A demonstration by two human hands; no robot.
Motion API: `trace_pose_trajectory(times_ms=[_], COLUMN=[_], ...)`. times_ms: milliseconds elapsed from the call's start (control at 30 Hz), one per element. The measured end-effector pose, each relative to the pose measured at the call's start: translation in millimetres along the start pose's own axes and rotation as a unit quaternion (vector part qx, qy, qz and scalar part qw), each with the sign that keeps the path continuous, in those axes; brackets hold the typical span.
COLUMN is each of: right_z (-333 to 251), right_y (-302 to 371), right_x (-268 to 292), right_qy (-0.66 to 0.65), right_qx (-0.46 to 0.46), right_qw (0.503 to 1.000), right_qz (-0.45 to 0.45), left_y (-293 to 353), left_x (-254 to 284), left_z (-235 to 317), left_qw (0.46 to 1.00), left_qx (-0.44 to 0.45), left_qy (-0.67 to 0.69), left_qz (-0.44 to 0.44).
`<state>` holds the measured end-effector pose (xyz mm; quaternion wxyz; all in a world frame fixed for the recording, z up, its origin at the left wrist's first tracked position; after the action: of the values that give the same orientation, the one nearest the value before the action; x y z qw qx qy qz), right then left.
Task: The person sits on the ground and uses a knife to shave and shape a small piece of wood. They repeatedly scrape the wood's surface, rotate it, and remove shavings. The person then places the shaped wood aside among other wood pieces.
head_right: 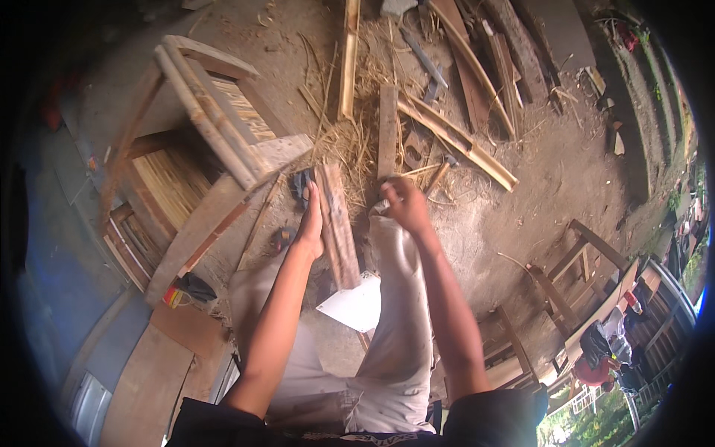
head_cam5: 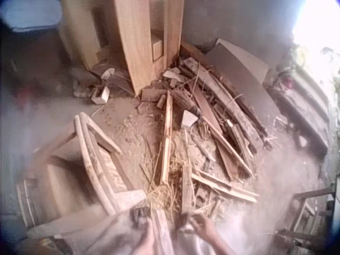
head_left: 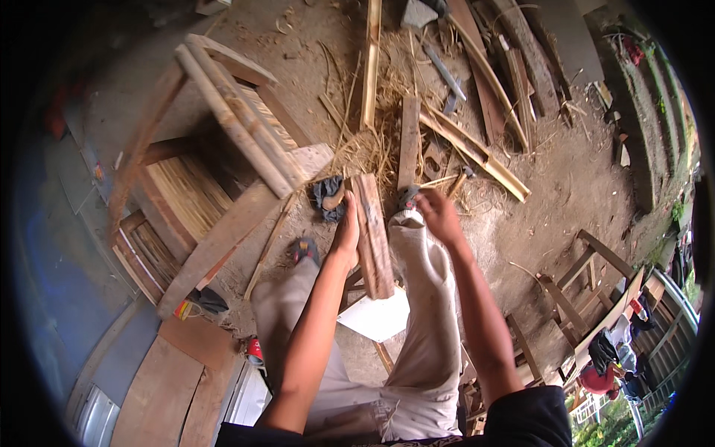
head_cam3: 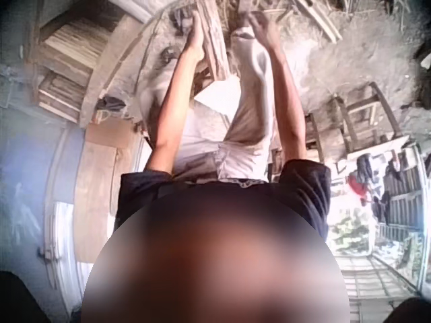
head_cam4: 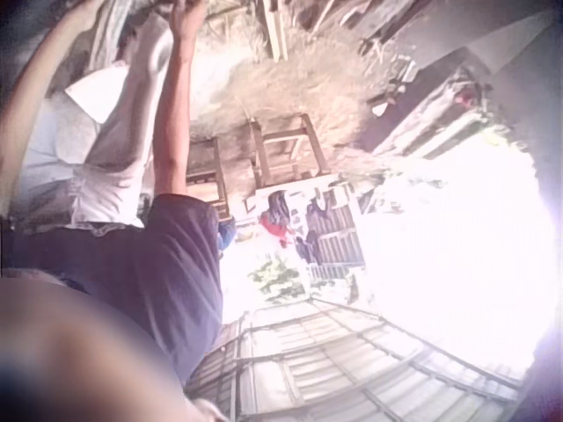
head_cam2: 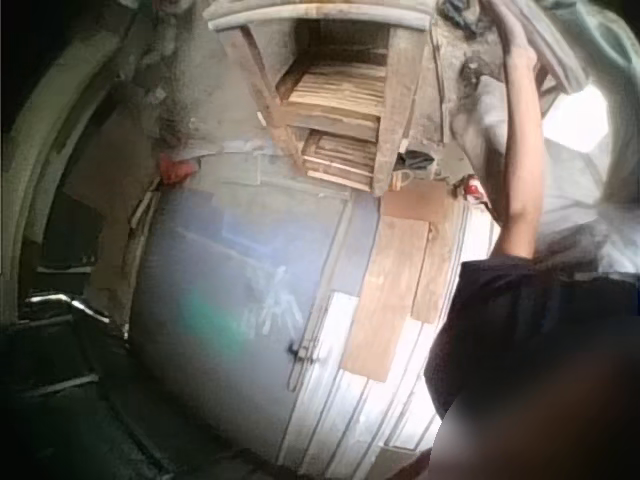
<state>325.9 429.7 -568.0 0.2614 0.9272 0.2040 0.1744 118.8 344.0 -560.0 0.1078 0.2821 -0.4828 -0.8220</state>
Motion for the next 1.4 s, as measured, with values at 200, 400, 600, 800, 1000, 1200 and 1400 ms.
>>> trace_pose_trajectory(times_ms=[200, 400, 600, 800, 1000, 1200, 1400], right_z=[168.6, 188.7, 122.4, 150.6, 167.3, 159.9, 225.8], right_y=[-59.7, -165.6, -265.4, -365.9, -358.9, -307.6, -137.8], right_x=[102.9, 96.7, 135.3, 199.0, 198.7, 191.3, 75.3], right_qy=[0.150, 0.183, 0.328, 0.398, 0.269, -0.018, -0.319], right_qx=[-0.160, 0.046, 0.209, -0.065, -0.126, 0.006, 0.074], right_qw=[0.975, 0.962, 0.869, 0.866, 0.921, 0.979, 0.936], right_qz=[0.044, 0.198, 0.306, 0.296, 0.251, 0.201, 0.126], left_y=[-110.7, -221.4, -289.5, -270.6, -259.4, -257.7, -263.6], left_x=[-8.8, -1.0, 7.0, 24.9, 18.3, 4.5, 9.5], left_z=[-38.5, -27.7, -29.0, -63.4, -85.2, -106.1, -113.5], left_qw=[0.990, 0.987, 0.974, 0.939, 0.933, 0.926, 0.940], left_qx=[-0.017, -0.049, -0.058, -0.126, -0.115, -0.059, -0.054], left_qy=[0.137, 0.109, 0.096, 0.248, 0.245, 0.234, 0.169], left_qz=[-0.036, -0.109, -0.197, -0.201, -0.237, -0.290, -0.290])
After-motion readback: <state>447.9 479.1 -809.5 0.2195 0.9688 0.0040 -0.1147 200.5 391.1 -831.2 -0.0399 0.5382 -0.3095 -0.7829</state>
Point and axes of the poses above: each hand's wrist, its own y-axis away from the middle knuckle, its own x-axis out of the back of the hand, z = x × y, the point moved 10 cm from there along -y, towards the middle knuckle, and after that the axes turned 8 degrees about -z, right-handed, at the moved point
